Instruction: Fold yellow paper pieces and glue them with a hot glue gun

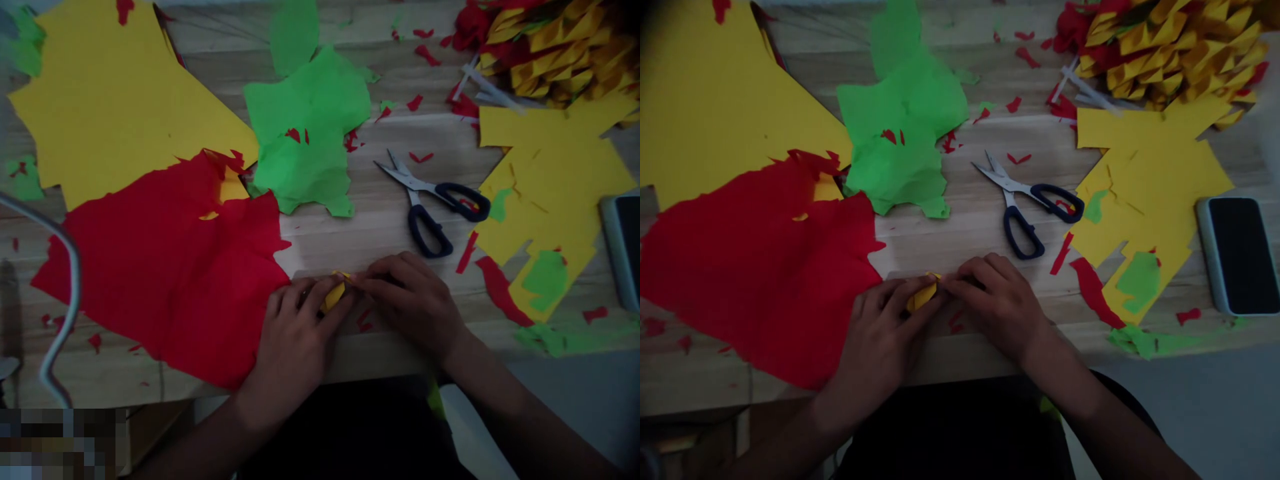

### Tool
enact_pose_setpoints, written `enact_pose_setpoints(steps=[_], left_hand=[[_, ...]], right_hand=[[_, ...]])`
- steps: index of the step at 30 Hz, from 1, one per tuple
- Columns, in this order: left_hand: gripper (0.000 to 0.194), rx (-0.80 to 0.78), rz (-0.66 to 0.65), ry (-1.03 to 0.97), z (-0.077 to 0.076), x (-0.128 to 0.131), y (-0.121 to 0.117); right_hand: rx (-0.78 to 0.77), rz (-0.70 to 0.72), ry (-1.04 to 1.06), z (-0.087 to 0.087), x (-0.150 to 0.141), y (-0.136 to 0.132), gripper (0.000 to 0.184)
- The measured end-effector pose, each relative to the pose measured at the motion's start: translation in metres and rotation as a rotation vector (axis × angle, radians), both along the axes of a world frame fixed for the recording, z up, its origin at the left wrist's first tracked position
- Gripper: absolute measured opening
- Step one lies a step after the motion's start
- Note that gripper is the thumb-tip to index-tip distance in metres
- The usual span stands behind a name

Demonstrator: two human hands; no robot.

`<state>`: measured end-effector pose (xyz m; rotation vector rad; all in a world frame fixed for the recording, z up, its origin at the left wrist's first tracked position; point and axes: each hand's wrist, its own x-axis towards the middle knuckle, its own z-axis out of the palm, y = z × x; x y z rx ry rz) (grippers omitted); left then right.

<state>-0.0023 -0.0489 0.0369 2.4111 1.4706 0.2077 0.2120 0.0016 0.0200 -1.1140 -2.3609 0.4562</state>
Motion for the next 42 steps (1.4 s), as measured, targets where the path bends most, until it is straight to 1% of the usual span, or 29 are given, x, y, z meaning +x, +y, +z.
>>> enact_pose_setpoints(steps=[5, 7, 10, 19, 24, 29, 36, 38, 42], left_hand=[[0.055, 0.009, 0.015, -0.004, -0.002, 0.000, -0.001], [0.054, 0.012, 0.001, 0.002, -0.003, 0.000, 0.000], [0.057, 0.000, -0.021, 0.022, -0.003, -0.001, 0.000], [0.055, 0.035, -0.030, 0.039, -0.002, -0.002, -0.002], [0.053, 0.043, -0.073, 0.053, -0.001, -0.003, -0.002], [0.052, 0.058, -0.024, 0.077, -0.002, -0.002, -0.004], [0.053, 0.069, -0.013, 0.034, -0.003, -0.003, -0.005], [0.054, 0.073, -0.012, 0.021, -0.003, -0.004, -0.005], [0.051, 0.056, -0.007, 0.011, -0.006, -0.005, -0.005]], right_hand=[[0.022, 0.093, -0.055, 0.002, 0.004, 0.002, 0.028], [0.018, 0.110, -0.060, 0.003, 0.005, 0.002, 0.027], [0.016, 0.114, -0.048, 0.002, 0.005, 0.002, 0.027], [-0.008, 0.068, -0.107, 0.003, 0.008, -0.007, 0.033], [0.005, 0.040, -0.139, 0.002, 0.006, -0.011, 0.035], [0.033, -0.010, -0.154, 0.000, 0.006, -0.018, 0.037], [0.035, -0.078, -0.226, 0.003, -0.001, -0.028, 0.043], [0.017, -0.083, -0.243, 0.004, 0.003, -0.029, 0.042], [0.009, -0.086, -0.232, 0.006, 0.018, -0.028, 0.036]])
